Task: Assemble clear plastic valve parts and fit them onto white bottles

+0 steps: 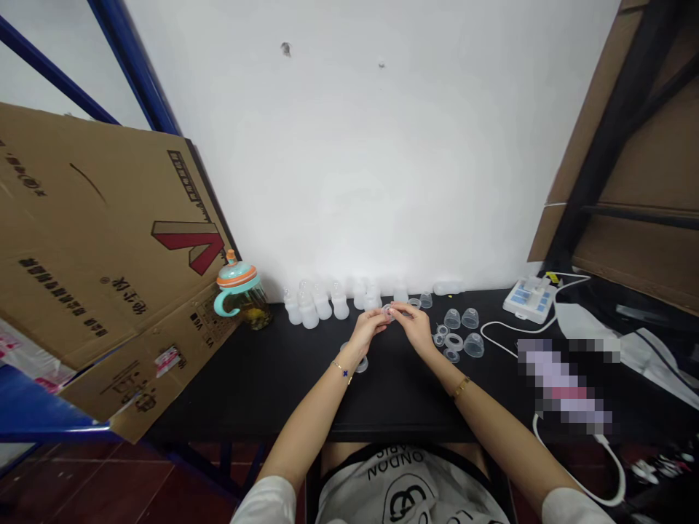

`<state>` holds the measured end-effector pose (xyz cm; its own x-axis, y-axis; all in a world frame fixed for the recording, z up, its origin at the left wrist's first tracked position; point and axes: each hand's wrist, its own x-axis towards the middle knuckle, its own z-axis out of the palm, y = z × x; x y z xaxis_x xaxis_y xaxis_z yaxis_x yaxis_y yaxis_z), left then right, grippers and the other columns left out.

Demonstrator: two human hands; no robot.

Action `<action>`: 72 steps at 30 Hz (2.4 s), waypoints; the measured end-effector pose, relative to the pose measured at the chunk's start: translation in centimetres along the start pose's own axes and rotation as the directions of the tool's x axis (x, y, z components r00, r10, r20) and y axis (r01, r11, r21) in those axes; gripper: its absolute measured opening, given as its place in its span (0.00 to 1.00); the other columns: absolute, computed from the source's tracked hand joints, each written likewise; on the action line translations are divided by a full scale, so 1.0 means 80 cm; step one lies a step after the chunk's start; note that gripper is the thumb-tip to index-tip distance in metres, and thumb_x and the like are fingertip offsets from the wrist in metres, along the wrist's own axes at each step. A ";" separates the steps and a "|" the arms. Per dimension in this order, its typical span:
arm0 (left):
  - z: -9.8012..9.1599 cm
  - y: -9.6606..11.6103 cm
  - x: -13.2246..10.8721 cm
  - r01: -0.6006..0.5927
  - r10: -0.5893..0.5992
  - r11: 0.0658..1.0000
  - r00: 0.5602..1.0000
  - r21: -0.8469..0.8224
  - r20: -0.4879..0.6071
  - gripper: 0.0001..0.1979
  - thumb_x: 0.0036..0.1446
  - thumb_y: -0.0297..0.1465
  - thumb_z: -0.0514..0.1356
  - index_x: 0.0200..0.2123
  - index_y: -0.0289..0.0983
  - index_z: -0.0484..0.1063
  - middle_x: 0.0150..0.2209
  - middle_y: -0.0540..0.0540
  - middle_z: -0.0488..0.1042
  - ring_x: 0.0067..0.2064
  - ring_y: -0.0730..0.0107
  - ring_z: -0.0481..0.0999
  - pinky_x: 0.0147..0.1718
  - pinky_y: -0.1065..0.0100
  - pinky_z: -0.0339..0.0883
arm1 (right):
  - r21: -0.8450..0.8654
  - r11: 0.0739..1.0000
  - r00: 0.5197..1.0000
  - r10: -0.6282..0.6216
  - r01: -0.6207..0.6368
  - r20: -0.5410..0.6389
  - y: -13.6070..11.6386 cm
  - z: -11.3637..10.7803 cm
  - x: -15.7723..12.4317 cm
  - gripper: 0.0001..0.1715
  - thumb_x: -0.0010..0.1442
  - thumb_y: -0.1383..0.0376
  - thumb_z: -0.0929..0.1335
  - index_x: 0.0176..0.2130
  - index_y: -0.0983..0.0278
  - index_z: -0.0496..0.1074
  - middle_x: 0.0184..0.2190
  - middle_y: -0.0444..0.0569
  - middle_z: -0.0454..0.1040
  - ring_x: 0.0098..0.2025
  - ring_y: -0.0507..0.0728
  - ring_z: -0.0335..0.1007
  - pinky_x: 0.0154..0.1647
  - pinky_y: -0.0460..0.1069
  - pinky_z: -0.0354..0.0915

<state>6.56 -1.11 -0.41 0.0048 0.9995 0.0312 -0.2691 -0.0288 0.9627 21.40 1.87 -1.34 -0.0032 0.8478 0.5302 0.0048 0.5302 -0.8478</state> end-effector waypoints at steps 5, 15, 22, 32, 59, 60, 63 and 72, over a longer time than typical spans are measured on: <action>-0.001 -0.001 0.001 -0.027 0.028 0.999 0.999 0.040 -0.022 0.12 0.45 0.34 0.71 0.35 0.37 0.81 0.36 0.45 0.81 0.40 0.67 0.78 0.42 0.69 0.66 | 0.023 1.000 1.000 0.015 -0.015 0.013 0.002 -0.001 0.003 0.18 0.53 0.49 0.75 0.35 0.60 0.83 0.43 0.53 0.84 0.48 0.66 0.79 0.52 0.60 0.73; 0.003 0.006 -0.001 -0.045 0.048 0.997 0.998 0.060 -0.050 0.13 0.43 0.33 0.72 0.34 0.36 0.81 0.35 0.45 0.81 0.39 0.67 0.78 0.38 0.70 0.66 | 0.041 0.999 1.000 0.011 -0.012 0.026 -0.004 -0.003 0.003 0.17 0.53 0.50 0.75 0.35 0.59 0.84 0.43 0.52 0.84 0.48 0.65 0.79 0.54 0.60 0.72; 0.003 0.005 -0.001 -0.070 0.073 0.995 0.997 0.072 -0.032 0.14 0.43 0.34 0.72 0.35 0.36 0.81 0.35 0.44 0.82 0.38 0.67 0.78 0.36 0.70 0.66 | 0.057 0.998 0.999 0.032 -0.034 0.034 -0.004 -0.003 0.003 0.17 0.53 0.50 0.75 0.35 0.59 0.84 0.43 0.52 0.84 0.48 0.65 0.79 0.53 0.60 0.73; 0.004 0.007 0.001 -0.057 0.060 0.996 0.997 0.074 -0.043 0.13 0.42 0.31 0.72 0.34 0.36 0.80 0.33 0.46 0.81 0.37 0.68 0.78 0.34 0.71 0.65 | 0.120 0.987 0.994 0.102 -0.106 0.043 -0.008 -0.003 0.002 0.20 0.50 0.49 0.76 0.36 0.61 0.84 0.45 0.54 0.83 0.43 0.65 0.80 0.41 0.56 0.76; 0.005 0.002 -0.002 -0.174 0.174 0.984 0.985 0.028 0.000 0.11 0.43 0.29 0.72 0.33 0.34 0.80 0.32 0.45 0.81 0.34 0.68 0.77 0.38 0.69 0.67 | 0.272 0.919 0.958 0.283 -0.287 0.054 -0.011 -0.003 0.001 0.21 0.47 0.51 0.79 0.37 0.62 0.85 0.43 0.53 0.83 0.45 0.63 0.79 0.40 0.53 0.76; 0.005 0.003 -0.002 -0.176 0.176 0.984 0.984 0.024 -0.001 0.11 0.42 0.29 0.72 0.32 0.34 0.80 0.31 0.45 0.81 0.34 0.69 0.77 0.38 0.69 0.67 | 0.278 0.915 0.955 0.290 -0.294 0.055 -0.011 -0.003 0.001 0.20 0.47 0.52 0.79 0.37 0.62 0.85 0.43 0.52 0.83 0.45 0.63 0.79 0.39 0.52 0.76; 0.007 0.006 -0.003 -0.178 0.178 0.984 0.984 0.021 -0.002 0.10 0.41 0.28 0.72 0.31 0.34 0.79 0.30 0.46 0.80 0.32 0.70 0.76 0.37 0.69 0.67 | 0.287 0.908 0.952 0.300 -0.305 0.062 -0.011 -0.003 0.002 0.19 0.48 0.53 0.79 0.37 0.62 0.85 0.44 0.52 0.83 0.46 0.63 0.79 0.39 0.51 0.76; 0.007 0.003 -0.004 -0.181 0.187 0.980 0.981 0.087 -0.061 0.11 0.44 0.30 0.71 0.34 0.34 0.80 0.30 0.46 0.80 0.32 0.70 0.75 0.33 0.70 0.63 | 0.275 0.912 0.952 0.297 -0.306 0.073 -0.011 0.000 -0.001 0.22 0.48 0.52 0.78 0.39 0.62 0.83 0.43 0.52 0.82 0.44 0.62 0.79 0.34 0.49 0.77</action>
<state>7.04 -1.41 -0.04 -0.1043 0.9754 0.1940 -0.1808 -0.2104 0.9608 21.43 1.33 -0.62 -0.0744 0.9648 0.2522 -0.2694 0.2241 -0.9366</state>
